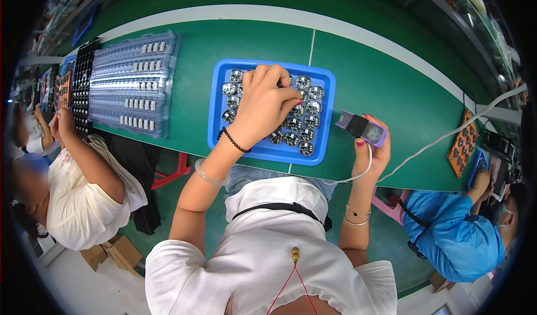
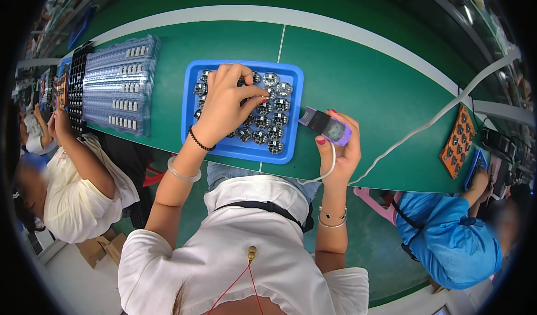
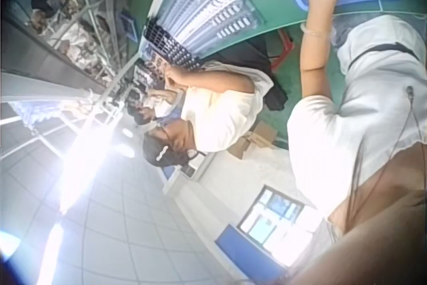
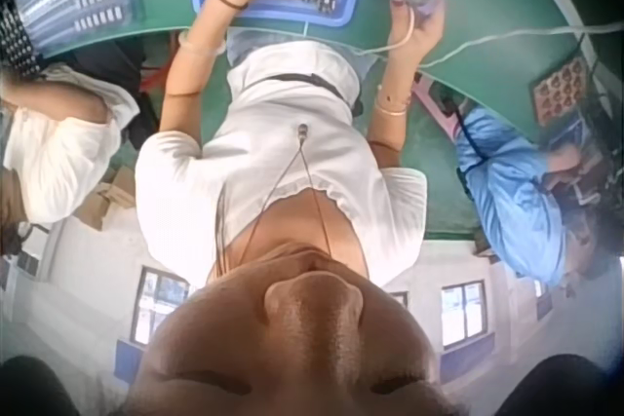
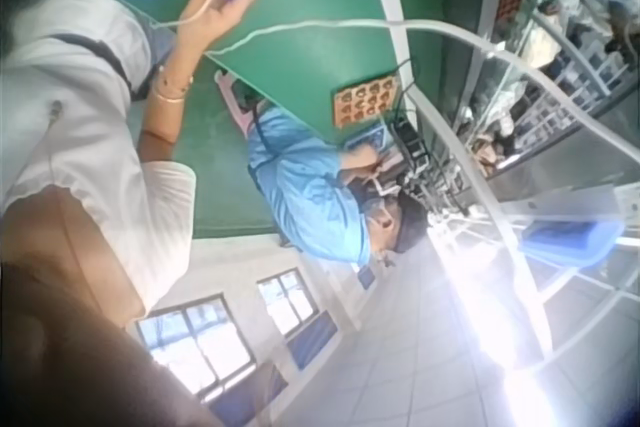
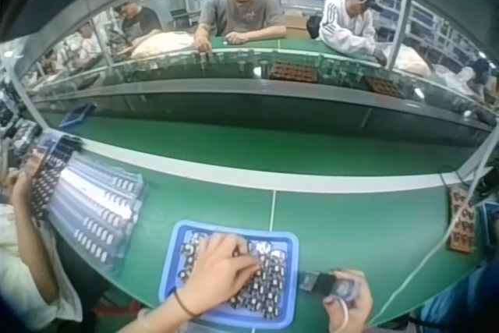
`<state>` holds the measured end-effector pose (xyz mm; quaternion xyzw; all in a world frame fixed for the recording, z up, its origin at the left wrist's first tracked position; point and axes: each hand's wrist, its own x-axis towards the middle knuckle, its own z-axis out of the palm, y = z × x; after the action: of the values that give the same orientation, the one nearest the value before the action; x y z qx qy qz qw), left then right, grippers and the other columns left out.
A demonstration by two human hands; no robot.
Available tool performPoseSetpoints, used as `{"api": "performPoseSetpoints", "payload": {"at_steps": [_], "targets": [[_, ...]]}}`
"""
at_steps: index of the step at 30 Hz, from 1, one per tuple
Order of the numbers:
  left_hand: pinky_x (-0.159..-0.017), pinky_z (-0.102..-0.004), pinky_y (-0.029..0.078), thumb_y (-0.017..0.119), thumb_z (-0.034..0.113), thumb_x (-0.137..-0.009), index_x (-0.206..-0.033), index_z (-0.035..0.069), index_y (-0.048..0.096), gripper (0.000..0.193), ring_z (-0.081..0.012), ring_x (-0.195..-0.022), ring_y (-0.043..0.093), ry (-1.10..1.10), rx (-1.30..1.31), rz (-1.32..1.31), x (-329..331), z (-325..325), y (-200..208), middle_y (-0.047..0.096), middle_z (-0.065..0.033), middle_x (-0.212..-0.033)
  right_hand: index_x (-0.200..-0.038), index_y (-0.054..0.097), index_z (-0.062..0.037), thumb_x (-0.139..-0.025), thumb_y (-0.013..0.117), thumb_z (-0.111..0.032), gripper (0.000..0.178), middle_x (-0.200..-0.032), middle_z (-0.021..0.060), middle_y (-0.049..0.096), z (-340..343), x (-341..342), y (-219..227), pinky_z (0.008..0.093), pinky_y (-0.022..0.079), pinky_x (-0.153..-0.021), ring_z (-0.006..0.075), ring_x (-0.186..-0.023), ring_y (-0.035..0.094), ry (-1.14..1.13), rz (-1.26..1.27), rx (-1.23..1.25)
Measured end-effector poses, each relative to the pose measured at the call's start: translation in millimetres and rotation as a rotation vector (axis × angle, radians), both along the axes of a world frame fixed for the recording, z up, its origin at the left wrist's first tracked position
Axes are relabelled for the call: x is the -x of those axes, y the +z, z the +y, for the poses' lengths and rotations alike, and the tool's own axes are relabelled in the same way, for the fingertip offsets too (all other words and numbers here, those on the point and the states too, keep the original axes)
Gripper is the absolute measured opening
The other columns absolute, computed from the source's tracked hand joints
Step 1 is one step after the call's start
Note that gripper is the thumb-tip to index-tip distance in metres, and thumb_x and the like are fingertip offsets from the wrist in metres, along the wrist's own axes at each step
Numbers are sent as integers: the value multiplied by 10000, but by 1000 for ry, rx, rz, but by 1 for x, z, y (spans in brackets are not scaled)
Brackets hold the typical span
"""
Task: The person is assembling small electronic components into trays on a production line using an electric screwdriver.
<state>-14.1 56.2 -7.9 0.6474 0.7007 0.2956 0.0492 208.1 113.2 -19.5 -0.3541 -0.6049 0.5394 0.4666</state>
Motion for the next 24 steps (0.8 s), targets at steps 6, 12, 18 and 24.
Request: {"api": "performPoseSetpoints", "payload": {"at_steps": [6,12,18,24], "targets": [[-795,-350,318,756,188,-669,-827,155,697,172,-220,-905,467,-37,4,-80,1,-11,19,486,-16,-890,-1128,554,20,-806,714,-256,453,-1139,124,540,-2,-2,0,347,415,-946,236,-1082,543,2,-40,-5],[-850,-378,339,725,173,-672,-752,131,657,114,-220,-967,488,-127,-31,39,-2,-18,7,501,-17,-906,-1120,563,20,-787,731,-221,444,-1126,126,533,-4,5,7,326,433,-904,222,-1052,540,92,-87,-96],[-832,-381,346,715,179,-672,-781,149,642,135,-206,-940,510,-155,-134,100,-13,-21,29,502,1,-884,-1122,569,14,-766,725,-62,397,-1121,125,515,-5,10,14,280,459,-837,203,-1004,540,243,-219,-252],[-817,-384,343,727,192,-658,-811,161,645,177,-211,-929,509,-145,-210,50,-22,-26,39,511,5,-903,-1116,573,23,-750,737,-59,409,-1118,125,517,-8,12,19,281,461,-834,200,-987,550,250,-191,-206]]}}
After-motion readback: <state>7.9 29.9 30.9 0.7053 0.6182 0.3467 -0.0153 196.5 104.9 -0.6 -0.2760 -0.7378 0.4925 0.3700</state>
